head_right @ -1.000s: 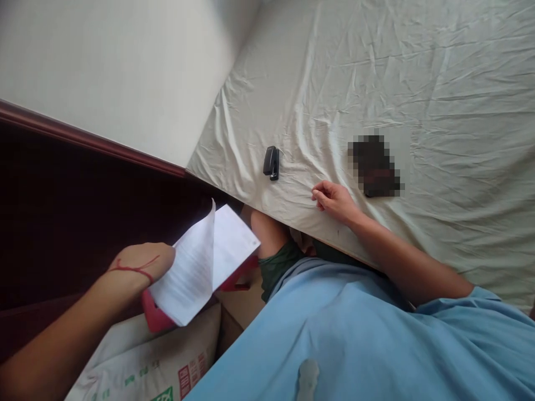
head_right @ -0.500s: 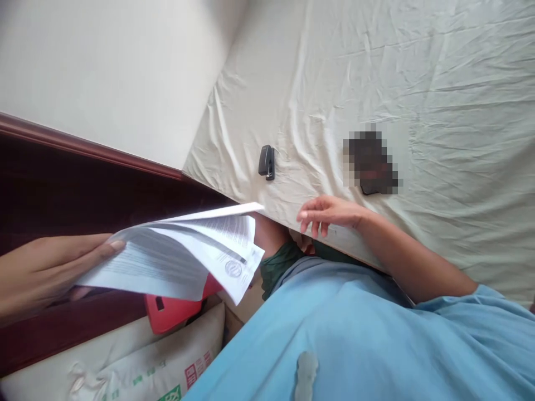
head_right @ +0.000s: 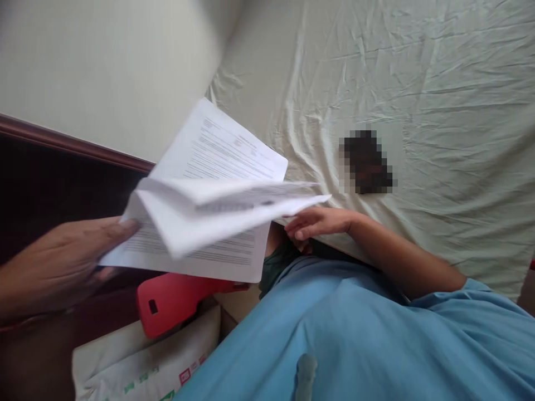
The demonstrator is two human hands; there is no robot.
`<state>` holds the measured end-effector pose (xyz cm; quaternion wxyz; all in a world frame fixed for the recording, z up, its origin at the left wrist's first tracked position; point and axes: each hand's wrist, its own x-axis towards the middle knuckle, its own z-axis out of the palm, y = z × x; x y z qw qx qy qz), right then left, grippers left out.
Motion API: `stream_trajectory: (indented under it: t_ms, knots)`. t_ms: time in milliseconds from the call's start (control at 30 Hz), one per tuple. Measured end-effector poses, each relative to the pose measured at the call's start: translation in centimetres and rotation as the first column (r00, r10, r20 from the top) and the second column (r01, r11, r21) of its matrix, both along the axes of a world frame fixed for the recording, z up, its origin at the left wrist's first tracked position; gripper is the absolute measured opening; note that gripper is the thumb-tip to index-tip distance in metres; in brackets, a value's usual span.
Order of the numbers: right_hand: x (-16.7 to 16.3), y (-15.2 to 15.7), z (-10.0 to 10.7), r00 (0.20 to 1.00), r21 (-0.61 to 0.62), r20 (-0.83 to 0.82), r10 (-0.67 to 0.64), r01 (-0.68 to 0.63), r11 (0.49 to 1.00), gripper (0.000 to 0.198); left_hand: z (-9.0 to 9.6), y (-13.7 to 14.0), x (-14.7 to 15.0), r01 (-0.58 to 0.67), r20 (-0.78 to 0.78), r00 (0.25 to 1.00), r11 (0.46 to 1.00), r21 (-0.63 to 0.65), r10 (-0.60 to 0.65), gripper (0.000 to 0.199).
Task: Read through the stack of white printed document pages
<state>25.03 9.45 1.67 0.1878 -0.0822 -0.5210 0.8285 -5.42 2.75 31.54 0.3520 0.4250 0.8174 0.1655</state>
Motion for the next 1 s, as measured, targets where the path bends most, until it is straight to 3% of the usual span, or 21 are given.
stream_trajectory:
  t_ms: [100,200,433,567,667,733,833,900,1000]
  knots:
    - [0.3,0.5,0.0,0.998,-0.277,-0.03,-0.048,0.038,0.96,0.072,-2.6,-0.5,1.8,0.005,0.067,0.998,0.996,-0.087,0.001,0.059]
    - [0.2,0.9,-0.1,0.984,-0.397,0.024,-0.177,0.172,0.901,0.065,-5.7,-2.0,2.2,-0.026,0.124,0.992,0.997,-0.066,0.034,0.066]
    - [-1.0,0.9,-0.3,0.91,-0.517,0.172,-0.376,0.409,0.752,0.027,-14.0,-6.8,2.0,-0.051,0.325,0.945,0.996,0.069,0.026,0.056]
    - [-0.9,1.3,-0.4,0.833,-0.528,0.245,-0.497,0.544,0.652,0.025,-18.8,-8.1,3.5,-0.047,0.367,0.93,0.995,0.093,0.01,0.055]
    - [-0.7,1.5,-0.6,0.753,-0.454,0.329,-0.569,0.655,0.604,0.029,-22.3,-8.3,4.8,-0.115,0.434,0.897,0.992,0.051,0.081,0.063]
    - [-0.8,1.4,-0.7,0.717,-0.385,0.362,-0.596,0.697,0.605,0.033,-24.4,-8.3,5.2,-0.089,0.441,0.895,0.996,0.032,0.065,0.066]
    - [-0.8,1.3,-0.7,0.726,-0.34,0.34,-0.597,0.687,0.642,0.041,-26.8,-8.2,4.7,0.006,0.409,0.912,0.999,0.046,-0.024,0.065]
    - [-0.7,1.2,-0.7,0.745,-0.329,0.312,-0.589,0.666,0.669,0.046,-27.5,-7.9,3.9,0.021,0.389,0.919,0.994,0.106,-0.061,0.062]
    - [-0.4,1.2,-0.6,0.772,-0.288,0.288,-0.566,0.634,0.718,0.05,-27.3,-6.7,3.2,-0.092,0.473,0.881,0.973,0.213,-0.02,0.051]
